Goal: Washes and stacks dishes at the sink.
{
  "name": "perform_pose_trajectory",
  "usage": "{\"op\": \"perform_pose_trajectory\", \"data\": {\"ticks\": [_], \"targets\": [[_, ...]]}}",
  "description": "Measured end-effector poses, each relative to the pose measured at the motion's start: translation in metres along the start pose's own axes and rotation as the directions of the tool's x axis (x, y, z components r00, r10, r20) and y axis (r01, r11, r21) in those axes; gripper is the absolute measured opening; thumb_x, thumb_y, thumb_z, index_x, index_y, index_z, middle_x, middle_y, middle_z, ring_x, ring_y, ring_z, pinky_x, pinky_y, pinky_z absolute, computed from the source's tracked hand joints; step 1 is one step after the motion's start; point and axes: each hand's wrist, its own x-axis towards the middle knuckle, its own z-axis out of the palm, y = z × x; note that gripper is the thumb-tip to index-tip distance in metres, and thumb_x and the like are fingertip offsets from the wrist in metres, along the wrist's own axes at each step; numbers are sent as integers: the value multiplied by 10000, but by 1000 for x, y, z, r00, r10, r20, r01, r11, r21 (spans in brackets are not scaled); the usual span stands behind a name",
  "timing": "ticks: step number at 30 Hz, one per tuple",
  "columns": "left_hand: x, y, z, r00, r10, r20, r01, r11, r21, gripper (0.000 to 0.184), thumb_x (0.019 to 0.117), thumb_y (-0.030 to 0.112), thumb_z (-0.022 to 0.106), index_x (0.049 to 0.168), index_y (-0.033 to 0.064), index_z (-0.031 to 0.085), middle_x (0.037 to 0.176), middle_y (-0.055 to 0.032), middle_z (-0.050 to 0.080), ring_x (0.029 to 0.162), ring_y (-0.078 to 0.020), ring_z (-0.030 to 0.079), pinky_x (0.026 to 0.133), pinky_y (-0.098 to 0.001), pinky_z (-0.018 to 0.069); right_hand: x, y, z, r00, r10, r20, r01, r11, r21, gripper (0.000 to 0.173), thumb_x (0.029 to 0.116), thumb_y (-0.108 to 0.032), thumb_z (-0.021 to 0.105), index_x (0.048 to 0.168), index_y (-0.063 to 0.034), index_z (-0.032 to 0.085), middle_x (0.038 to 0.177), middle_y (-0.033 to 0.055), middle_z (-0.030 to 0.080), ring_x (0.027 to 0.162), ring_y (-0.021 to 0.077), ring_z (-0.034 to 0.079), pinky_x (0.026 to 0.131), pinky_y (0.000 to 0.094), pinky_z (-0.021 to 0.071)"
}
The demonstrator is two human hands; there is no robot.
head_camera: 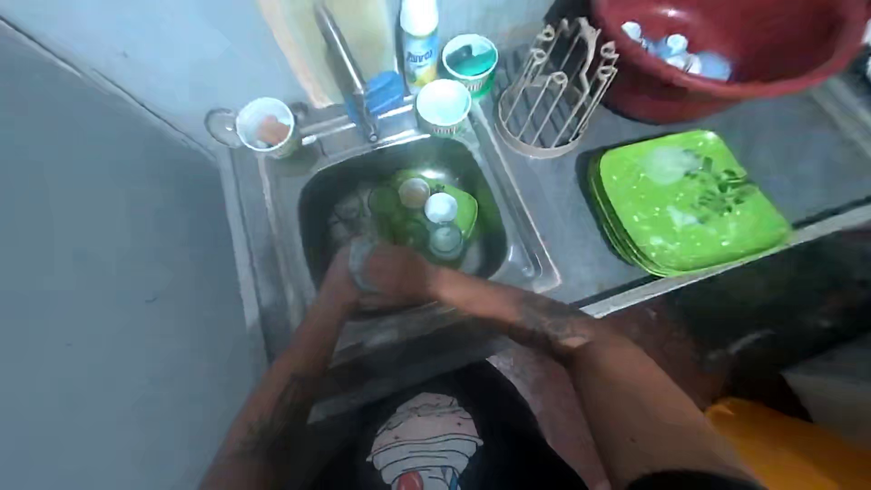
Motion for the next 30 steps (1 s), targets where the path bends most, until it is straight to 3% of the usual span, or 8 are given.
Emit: {"op": "perform_pose_trajectory", "data": {"ticks": [5, 10, 13, 16, 20, 22, 26, 30], "targets": [[10, 24, 22, 989, 148, -3, -146, 978, 150, 293, 1092, 354, 394, 1131, 147, 598, 894, 5, 663, 780, -95, 657, 673, -297, 578, 2, 9, -7, 963, 242, -123, -224, 964, 145, 411, 974, -246, 683, 1224, 79, 678, 1308, 255, 653, 1277, 366, 607, 1111, 463, 477], [44, 22, 56, 806, 569, -166, -417, 744, 522, 342, 1049, 268, 498, 1191, 7, 665, 1103, -119, 689, 999, -193, 660, 904, -444, 554, 48, 10, -37, 365, 922, 129, -469, 62, 881, 470, 1080, -372, 489, 1272, 36, 623, 1144, 232, 683, 1057, 298, 670, 947, 501, 553], [53, 26, 56, 919, 386, -80, -362, 907, 213, 285, 1071, 272, 447, 1217, 86, 606, 1052, -39, 670, 954, -141, 652, 841, -379, 571, 27, 22, -54, 666, 744, -53, -596, 574, 561, 392, 1049, -224, 572, 1297, 74, 634, 1230, 246, 690, 1189, 346, 658, 1040, 507, 516], [52, 37, 59, 996, 87, 16, -88, 993, 76, 209, 1064, 290, 443, 1045, 145, 592, 811, 21, 642, 707, -68, 642, 614, -257, 568, -9, 45, -57, 998, -1, -70, -3, 999, -48, 225, 966, -39, 641, 1167, -10, 739, 1271, 170, 699, 1254, 359, 623, 1087, 494, 490], [60, 40, 85, 985, 170, -30, -156, 951, 268, 217, 1058, 269, 502, 1141, 101, 612, 924, -7, 674, 812, -91, 661, 715, -286, 582, -26, 62, -48, 989, 139, -58, -142, 988, -55, 382, 907, -58, 715, 1274, 31, 658, 1334, 207, 649, 1301, 357, 588, 1121, 478, 475], [76, 38, 102, 938, 346, -4, -309, 843, 441, 323, 1063, 270, 514, 1260, 41, 630, 1115, -75, 679, 984, -141, 648, 878, -368, 556, -19, 54, -53, 787, 608, -105, -524, 748, 408, 581, 885, -22, 721, 1397, 143, 502, 1401, 290, 570, 1330, 355, 560, 1128, 467, 461], [108, 38, 122, 896, 395, 203, -434, 681, 590, 362, 1084, 226, 425, 1311, 20, 618, 1218, -113, 668, 1068, -153, 646, 940, -360, 544, -29, 75, -95, 389, 921, 32, -372, 126, 920, 539, 798, 6, 788, 1292, 49, 578, 1151, 175, 675, 1019, 199, 674, 899, 391, 590], [146, 41, 101, 937, 121, 327, -308, -156, 939, 382, 992, 77, 603, 1358, -33, 594, 1360, -293, 588, 1291, -483, 538, 1091, -672, 385, -77, 116, -153, 493, 870, 7, -786, 441, 432, 519, 816, -35, 815, 1280, 73, 609, 1223, 241, 669, 1142, 328, 659, 1008, 505, 530]]}}
